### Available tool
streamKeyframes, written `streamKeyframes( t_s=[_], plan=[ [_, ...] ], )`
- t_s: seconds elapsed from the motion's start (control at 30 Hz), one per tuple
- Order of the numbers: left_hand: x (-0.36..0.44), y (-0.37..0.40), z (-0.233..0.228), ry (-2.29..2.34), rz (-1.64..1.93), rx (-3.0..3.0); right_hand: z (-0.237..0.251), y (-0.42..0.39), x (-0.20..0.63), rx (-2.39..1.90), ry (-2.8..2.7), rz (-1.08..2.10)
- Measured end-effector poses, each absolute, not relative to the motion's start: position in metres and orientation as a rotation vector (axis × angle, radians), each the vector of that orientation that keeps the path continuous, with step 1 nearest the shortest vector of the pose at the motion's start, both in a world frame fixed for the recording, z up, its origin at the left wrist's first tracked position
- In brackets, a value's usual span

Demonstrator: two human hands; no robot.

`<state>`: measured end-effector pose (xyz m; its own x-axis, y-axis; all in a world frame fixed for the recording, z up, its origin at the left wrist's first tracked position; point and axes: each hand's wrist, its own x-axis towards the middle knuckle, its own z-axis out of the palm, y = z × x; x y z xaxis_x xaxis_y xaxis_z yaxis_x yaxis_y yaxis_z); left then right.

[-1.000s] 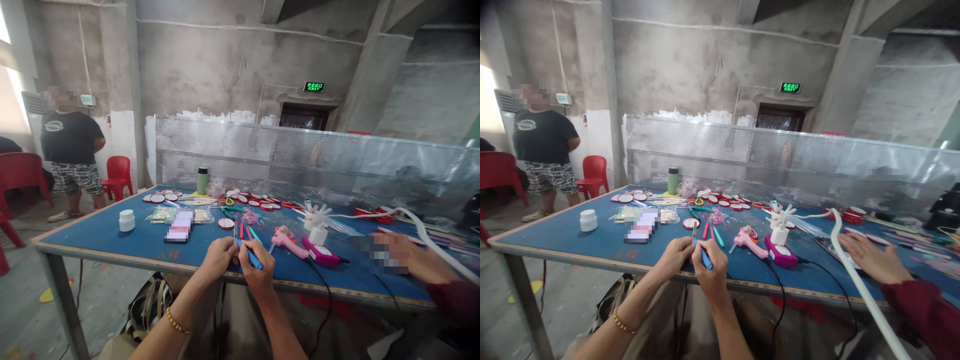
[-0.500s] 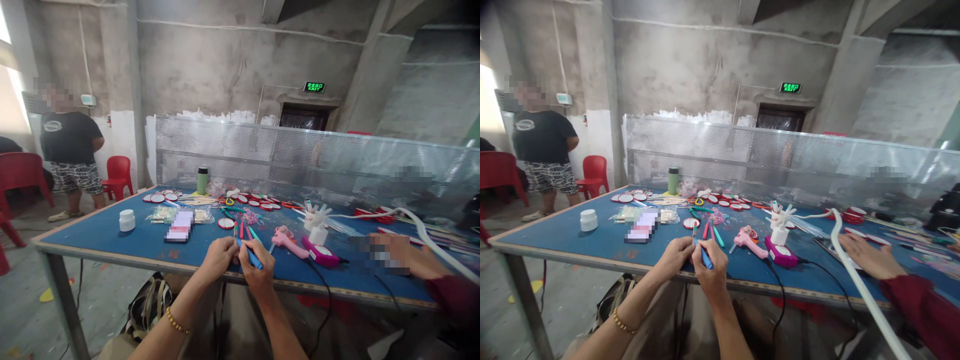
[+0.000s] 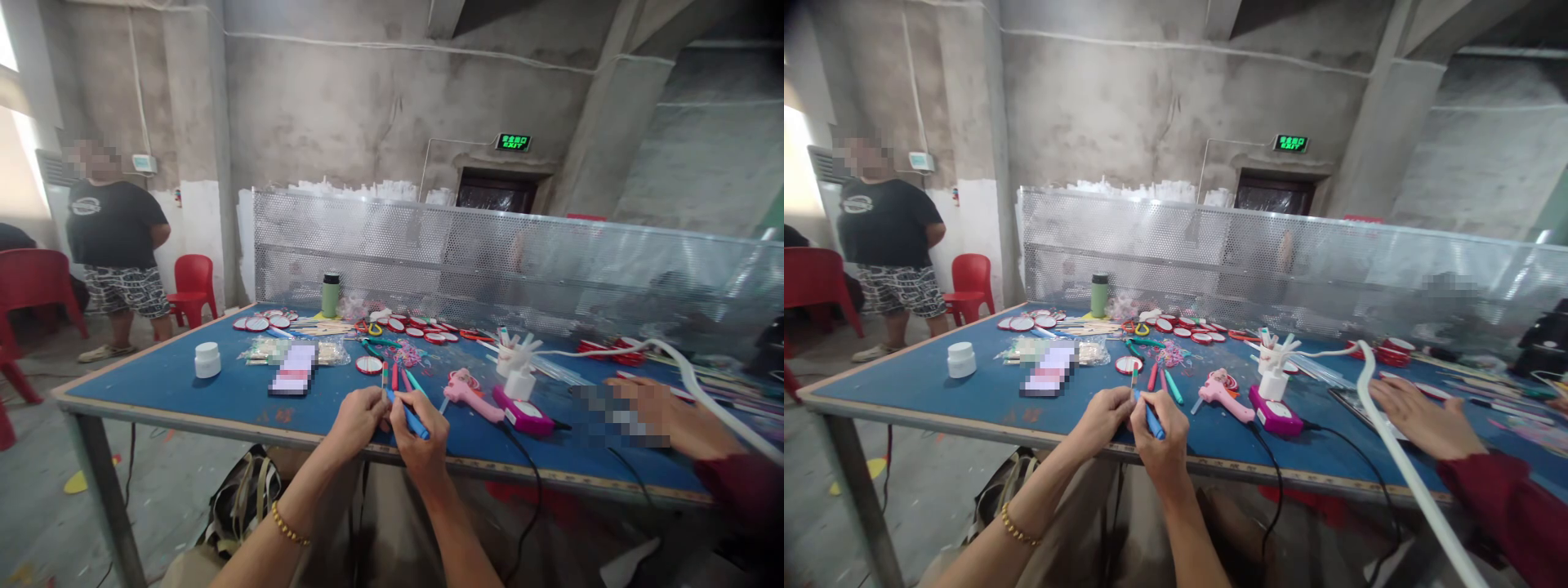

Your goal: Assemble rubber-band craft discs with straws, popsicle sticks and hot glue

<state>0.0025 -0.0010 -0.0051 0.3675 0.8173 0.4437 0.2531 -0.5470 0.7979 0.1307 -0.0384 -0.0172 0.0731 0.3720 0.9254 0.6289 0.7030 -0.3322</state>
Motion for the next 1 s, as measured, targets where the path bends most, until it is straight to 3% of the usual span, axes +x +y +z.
streamKeyframes(
  t_s=[1.0],
  plan=[
    [0.0024, 0.0014, -0.0069, 0.899, 1.168, 2.001, -0.0187, -0.0373, 0.1318, -0.842, -1.543, -0.233]
  ],
)
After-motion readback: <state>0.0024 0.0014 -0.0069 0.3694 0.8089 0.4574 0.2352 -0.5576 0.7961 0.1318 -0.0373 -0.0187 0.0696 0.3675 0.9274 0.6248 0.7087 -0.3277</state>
